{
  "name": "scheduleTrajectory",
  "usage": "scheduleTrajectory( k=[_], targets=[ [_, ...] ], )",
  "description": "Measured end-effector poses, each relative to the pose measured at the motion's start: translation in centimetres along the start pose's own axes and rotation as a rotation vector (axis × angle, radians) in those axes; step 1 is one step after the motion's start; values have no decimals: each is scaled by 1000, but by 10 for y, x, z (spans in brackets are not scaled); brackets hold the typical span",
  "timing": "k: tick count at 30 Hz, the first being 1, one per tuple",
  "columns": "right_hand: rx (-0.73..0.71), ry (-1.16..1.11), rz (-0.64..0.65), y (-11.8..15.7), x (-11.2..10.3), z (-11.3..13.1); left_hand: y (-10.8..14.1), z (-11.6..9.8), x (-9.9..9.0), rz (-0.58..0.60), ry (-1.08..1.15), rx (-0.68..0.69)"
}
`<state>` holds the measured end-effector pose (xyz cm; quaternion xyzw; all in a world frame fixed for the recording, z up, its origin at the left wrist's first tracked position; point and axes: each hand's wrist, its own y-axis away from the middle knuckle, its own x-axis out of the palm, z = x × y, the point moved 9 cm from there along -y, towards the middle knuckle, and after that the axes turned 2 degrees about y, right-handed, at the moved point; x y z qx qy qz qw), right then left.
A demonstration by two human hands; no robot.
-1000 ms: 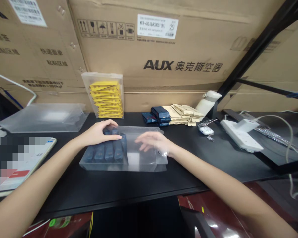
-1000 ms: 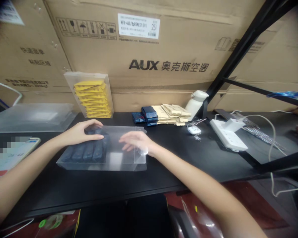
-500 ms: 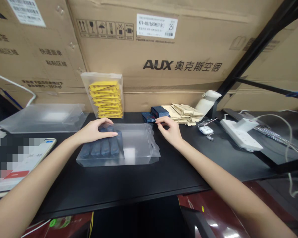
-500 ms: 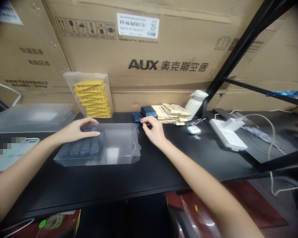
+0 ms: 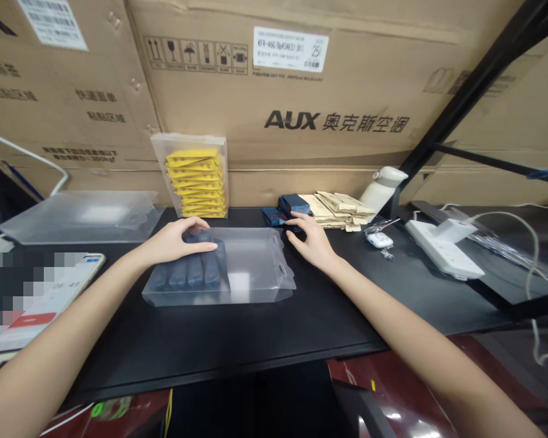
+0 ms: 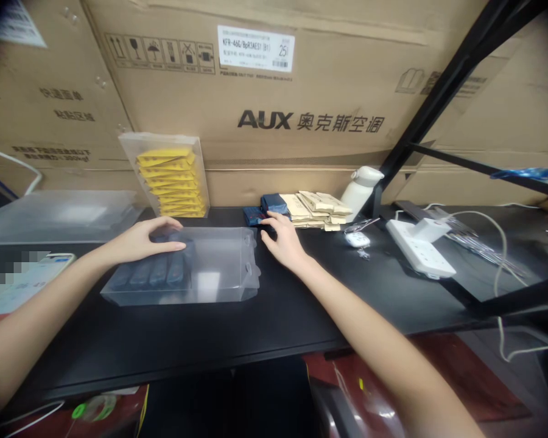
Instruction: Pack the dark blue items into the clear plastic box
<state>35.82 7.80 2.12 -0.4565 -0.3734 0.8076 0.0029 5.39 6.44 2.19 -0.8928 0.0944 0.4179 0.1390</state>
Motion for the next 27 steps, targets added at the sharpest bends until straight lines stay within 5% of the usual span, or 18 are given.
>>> scheduleTrajectory(
  k=[17, 27],
  targets=[
    [-24, 40, 61, 0, 5, -2, 1, -6, 2, 7, -15, 12],
    [-183, 109, 349, 5, 33, 23, 1, -7, 1, 6, -31, 8]
  ],
)
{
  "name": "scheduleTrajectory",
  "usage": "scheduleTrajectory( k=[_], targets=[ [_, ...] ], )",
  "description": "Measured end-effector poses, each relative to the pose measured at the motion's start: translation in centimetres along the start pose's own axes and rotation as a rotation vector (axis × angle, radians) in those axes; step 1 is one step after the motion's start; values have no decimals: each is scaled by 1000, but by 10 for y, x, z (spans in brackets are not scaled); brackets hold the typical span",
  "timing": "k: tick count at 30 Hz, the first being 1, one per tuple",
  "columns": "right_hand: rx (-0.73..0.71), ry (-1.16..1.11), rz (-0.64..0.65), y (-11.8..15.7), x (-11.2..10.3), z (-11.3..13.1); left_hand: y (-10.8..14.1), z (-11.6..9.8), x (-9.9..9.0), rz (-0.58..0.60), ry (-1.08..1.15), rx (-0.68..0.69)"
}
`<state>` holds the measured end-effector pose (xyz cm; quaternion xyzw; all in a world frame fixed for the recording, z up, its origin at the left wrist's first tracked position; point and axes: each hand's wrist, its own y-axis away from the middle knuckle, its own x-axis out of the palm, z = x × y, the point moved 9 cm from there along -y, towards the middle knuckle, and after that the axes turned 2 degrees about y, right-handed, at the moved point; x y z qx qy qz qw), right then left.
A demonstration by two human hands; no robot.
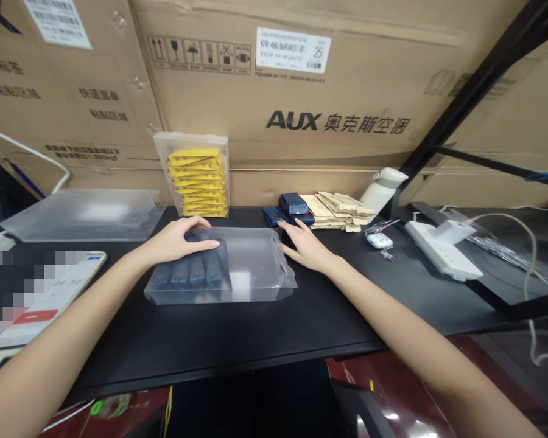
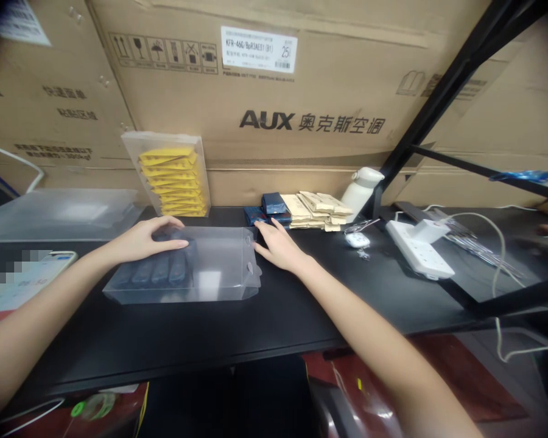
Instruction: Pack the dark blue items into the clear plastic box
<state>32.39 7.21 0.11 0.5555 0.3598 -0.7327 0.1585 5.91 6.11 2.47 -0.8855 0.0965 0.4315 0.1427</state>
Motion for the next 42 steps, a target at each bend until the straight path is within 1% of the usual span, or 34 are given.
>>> scheduleTrajectory(
  k=[5, 13, 18, 22, 34, 42],
  targets=[
    [-3, -4, -16, 2, -2, -1, 0, 1, 0, -1, -2, 3],
    [13, -100, -78, 3, -10, 2, -2, 6, -2, 10, -11, 12],
    [63, -192, -157, 3, -18, -1, -2, 8, -2, 20, -7, 6],
    [110, -248, -193, 4, -20, -5, -2, 9, -2, 23, -4, -1],
    [163, -228, -276, 6, -36, -8, -1, 7, -1, 24, -15, 4],
    [147, -276, -273, 5, -32, -8, -1, 4, -2, 19, -15, 0]
  ],
)
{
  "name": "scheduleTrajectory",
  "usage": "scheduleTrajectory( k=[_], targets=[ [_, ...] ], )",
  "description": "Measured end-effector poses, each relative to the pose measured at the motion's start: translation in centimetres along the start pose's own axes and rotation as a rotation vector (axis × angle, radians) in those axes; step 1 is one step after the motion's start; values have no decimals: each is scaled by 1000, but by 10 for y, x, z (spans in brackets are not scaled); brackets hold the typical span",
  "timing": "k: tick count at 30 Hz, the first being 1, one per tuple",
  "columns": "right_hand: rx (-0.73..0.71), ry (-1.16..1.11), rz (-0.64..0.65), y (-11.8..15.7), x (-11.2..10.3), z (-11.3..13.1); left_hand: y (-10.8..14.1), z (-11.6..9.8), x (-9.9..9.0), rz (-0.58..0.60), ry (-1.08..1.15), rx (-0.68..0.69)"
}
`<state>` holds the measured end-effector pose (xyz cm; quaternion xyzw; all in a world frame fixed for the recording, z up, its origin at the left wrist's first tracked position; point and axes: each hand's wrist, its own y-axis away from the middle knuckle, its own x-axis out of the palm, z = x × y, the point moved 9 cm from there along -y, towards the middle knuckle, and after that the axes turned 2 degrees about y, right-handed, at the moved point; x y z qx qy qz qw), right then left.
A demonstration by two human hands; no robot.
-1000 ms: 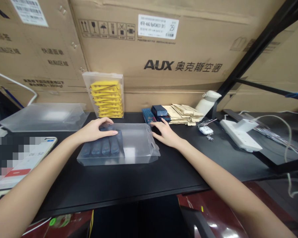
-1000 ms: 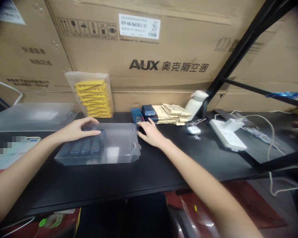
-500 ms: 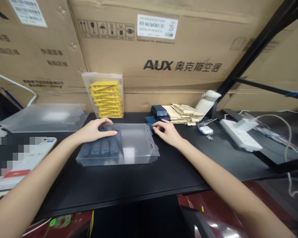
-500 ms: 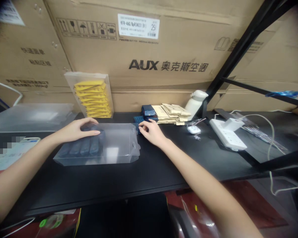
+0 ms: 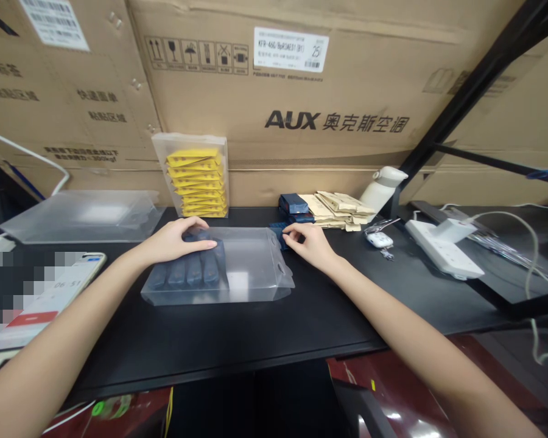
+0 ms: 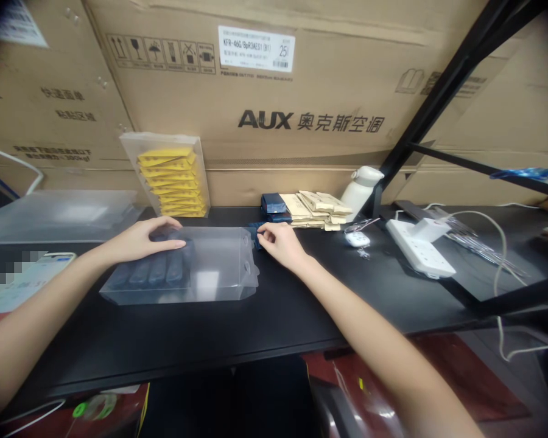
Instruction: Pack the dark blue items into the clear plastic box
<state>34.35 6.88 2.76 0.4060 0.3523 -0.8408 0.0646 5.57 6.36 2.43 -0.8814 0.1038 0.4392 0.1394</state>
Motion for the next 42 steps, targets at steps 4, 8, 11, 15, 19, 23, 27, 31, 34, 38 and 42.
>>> scheduleTrajectory(
  k=[4, 8, 11, 15, 19, 23, 27, 31, 34, 38, 42],
  targets=[
    [4, -30, 2, 1, 2, -3, 1, -2, 0, 0, -4, 2],
    [17, -32, 7, 0, 1, -2, 1, -3, -1, -6, -15, 2],
    [59, -42, 27, 0, 1, -4, 1, -3, 0, -7, -14, 0],
    [98, -35, 59, 1, 2, -6, 0, -3, 0, 1, -24, -4],
    [112, 2, 92, 1, 4, -7, 1, -2, 0, 2, -24, -5],
    [130, 25, 112, 1, 5, -8, 1, -2, 1, 4, -18, -3],
    [137, 40, 115, 2, 6, -8, 1, -3, 0, 0, -23, 1],
    [135, 39, 103, 2, 5, -8, 1, -3, 0, 3, -22, -7],
    [137, 33, 105, 2, 6, -9, 2, -2, 0, 3, -19, -5],
    [142, 27, 114, 2, 7, -10, 2, -2, 1, 2, -18, -4],
    [147, 27, 129, 2, 8, -9, 1, -3, 1, 0, -20, -6]
  ],
)
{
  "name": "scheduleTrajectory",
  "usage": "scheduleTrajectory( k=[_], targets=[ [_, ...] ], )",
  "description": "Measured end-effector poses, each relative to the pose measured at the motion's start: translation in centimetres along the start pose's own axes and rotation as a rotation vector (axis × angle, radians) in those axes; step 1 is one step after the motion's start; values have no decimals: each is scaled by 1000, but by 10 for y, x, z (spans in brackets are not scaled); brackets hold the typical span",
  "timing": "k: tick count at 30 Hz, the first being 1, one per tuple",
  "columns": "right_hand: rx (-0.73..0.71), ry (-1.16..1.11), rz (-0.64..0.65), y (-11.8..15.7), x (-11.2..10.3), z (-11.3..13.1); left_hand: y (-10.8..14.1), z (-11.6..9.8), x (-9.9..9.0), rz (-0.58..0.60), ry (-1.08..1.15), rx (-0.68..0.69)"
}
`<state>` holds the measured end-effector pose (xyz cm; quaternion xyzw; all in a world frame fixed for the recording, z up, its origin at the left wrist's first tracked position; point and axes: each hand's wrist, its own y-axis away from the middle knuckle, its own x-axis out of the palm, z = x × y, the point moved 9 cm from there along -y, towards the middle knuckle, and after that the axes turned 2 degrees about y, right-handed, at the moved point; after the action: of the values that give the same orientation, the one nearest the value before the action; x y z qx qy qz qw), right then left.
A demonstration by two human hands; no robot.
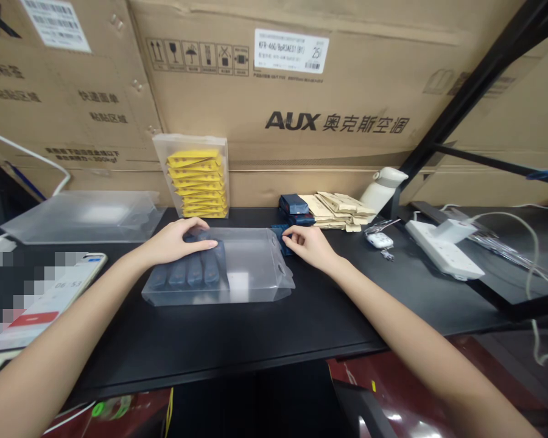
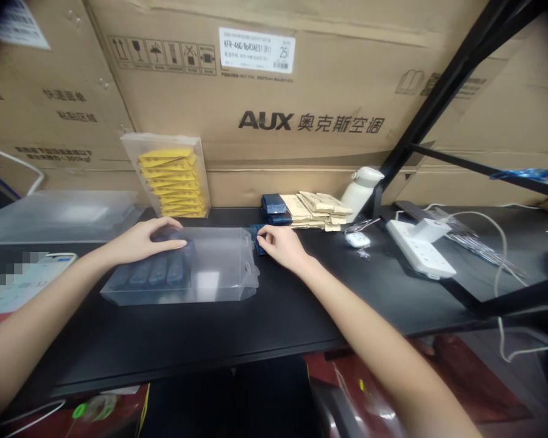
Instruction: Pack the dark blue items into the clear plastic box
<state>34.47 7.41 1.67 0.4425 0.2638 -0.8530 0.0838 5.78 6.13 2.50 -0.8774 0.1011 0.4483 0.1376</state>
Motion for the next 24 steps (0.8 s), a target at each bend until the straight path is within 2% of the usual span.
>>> scheduleTrajectory(
  k=[10, 24],
  targets=[
    [1, 26, 49, 0, 3, 3, 0, -1, -1, -14, 0, 7],
    [-11, 32, 49, 0, 3, 4, 1, -4, -2, -7, -6, 12]
  ],
)
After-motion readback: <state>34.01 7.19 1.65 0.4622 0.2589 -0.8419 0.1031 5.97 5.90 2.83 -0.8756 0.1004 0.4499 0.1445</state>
